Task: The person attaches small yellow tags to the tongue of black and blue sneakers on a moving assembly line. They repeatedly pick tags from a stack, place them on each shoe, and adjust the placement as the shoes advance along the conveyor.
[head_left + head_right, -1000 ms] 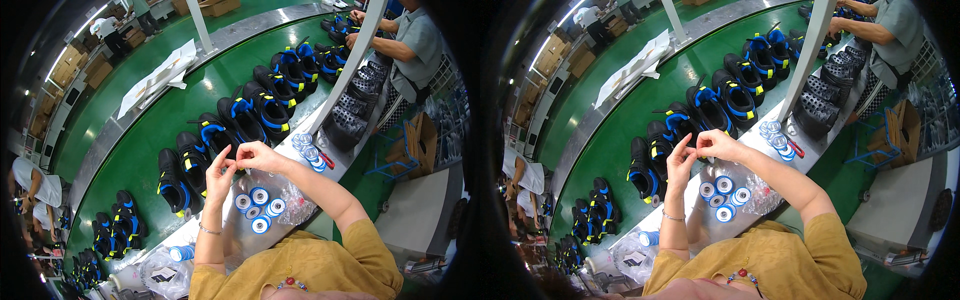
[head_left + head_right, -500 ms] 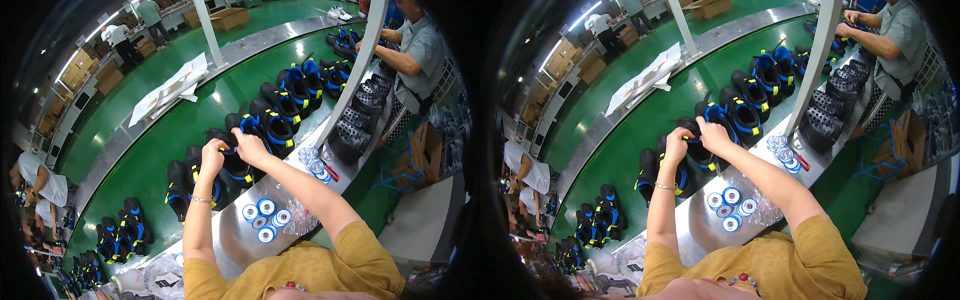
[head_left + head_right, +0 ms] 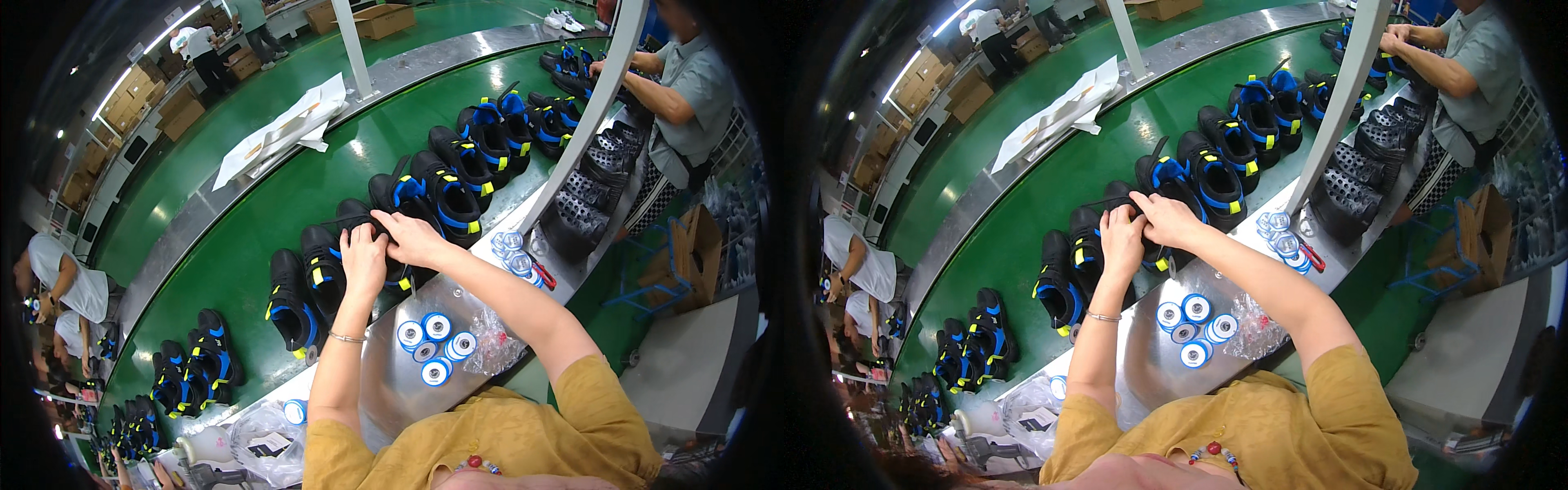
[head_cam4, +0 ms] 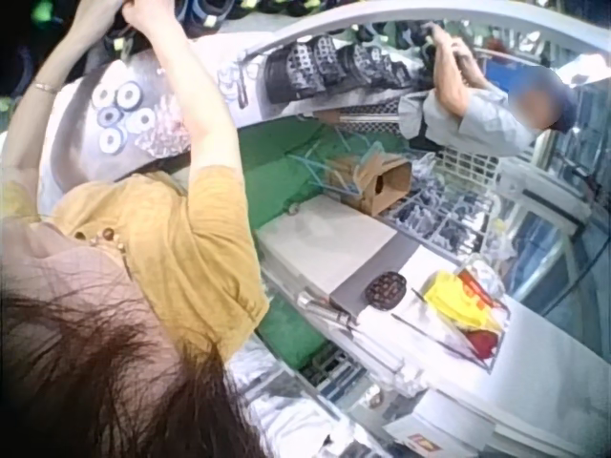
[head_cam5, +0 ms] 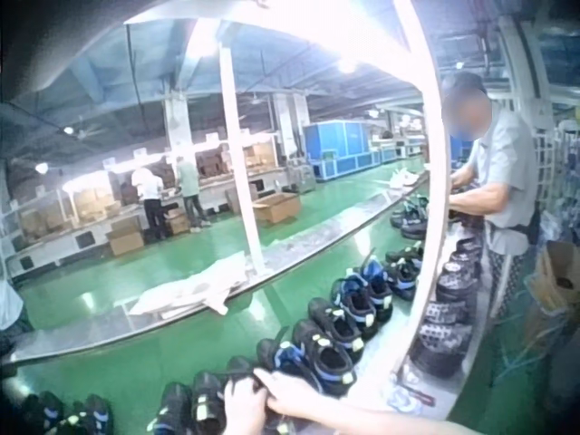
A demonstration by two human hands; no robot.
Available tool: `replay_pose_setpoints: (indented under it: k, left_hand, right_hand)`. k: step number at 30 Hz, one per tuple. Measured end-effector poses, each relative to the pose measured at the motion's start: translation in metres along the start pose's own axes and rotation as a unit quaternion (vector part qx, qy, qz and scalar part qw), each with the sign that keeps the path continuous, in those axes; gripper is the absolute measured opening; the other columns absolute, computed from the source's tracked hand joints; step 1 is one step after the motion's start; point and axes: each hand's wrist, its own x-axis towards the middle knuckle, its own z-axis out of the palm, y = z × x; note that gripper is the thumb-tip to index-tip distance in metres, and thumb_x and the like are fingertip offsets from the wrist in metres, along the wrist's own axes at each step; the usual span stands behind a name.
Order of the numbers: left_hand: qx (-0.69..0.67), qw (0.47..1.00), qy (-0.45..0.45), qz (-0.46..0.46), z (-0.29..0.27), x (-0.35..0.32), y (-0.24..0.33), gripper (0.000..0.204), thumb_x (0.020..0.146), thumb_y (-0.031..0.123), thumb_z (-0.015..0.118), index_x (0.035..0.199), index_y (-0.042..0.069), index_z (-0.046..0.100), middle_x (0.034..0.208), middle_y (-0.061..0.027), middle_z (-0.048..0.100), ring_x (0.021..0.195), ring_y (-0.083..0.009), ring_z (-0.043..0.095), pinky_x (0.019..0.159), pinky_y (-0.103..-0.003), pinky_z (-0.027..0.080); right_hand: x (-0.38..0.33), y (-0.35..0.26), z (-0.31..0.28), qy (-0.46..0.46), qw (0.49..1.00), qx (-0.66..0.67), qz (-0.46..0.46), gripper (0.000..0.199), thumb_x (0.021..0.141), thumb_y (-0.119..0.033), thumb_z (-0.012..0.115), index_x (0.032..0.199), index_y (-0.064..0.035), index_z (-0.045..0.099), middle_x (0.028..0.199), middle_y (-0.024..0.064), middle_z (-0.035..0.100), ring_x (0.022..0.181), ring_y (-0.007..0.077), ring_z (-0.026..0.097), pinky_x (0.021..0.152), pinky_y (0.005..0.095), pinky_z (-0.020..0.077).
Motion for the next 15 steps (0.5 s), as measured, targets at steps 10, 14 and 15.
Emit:
replay_pose_setpoints:
  k: [10,14,15]
  left_hand:
    - [-0.047,0.998,0.03,0.039,-0.006,-0.01,-0.008,0.025,0.076,0.001,0.06,0.098,0.008,0.068,0.117,-0.0169,0.053,0.113,-0.0345,0.051,0.105,-0.055,0.035]
    - [-0.242,0.883,0.264,-0.303,0.005,-0.024,0.015,0.055,0.076,-0.001,0.073,0.123,-0.002,0.043,0.119,-0.018,0.047,0.112,-0.0321,0.051,0.095,-0.039,0.045]
    - [-0.31,0.837,0.258,-0.369,0.012,-0.023,0.022,0.06,0.075,0.003,0.076,0.124,-0.004,0.042,0.126,-0.0185,0.042,0.108,-0.0315,0.051,0.091,-0.038,0.044]
  right_hand:
    - [0.007,0.017,-0.002,0.059,0.984,0.165,0.026,0.037,0.076,0.0,0.057,0.113,-0.0017,0.061,0.104,0.0165,0.065,0.093,0.0337,0.065,0.08,0.0413,0.0533]
    - [0.01,-0.008,-0.015,0.107,0.977,0.159,-0.096,0.031,0.075,0.007,0.055,0.104,0.0002,0.062,0.096,0.015,0.065,0.085,0.0299,0.066,0.076,0.0351,0.0543]
    - [0.014,-0.018,-0.015,0.087,0.979,0.121,-0.139,0.029,0.075,0.006,0.055,0.103,-0.0001,0.061,0.096,0.0143,0.063,0.085,0.0308,0.065,0.075,0.0371,0.0539]
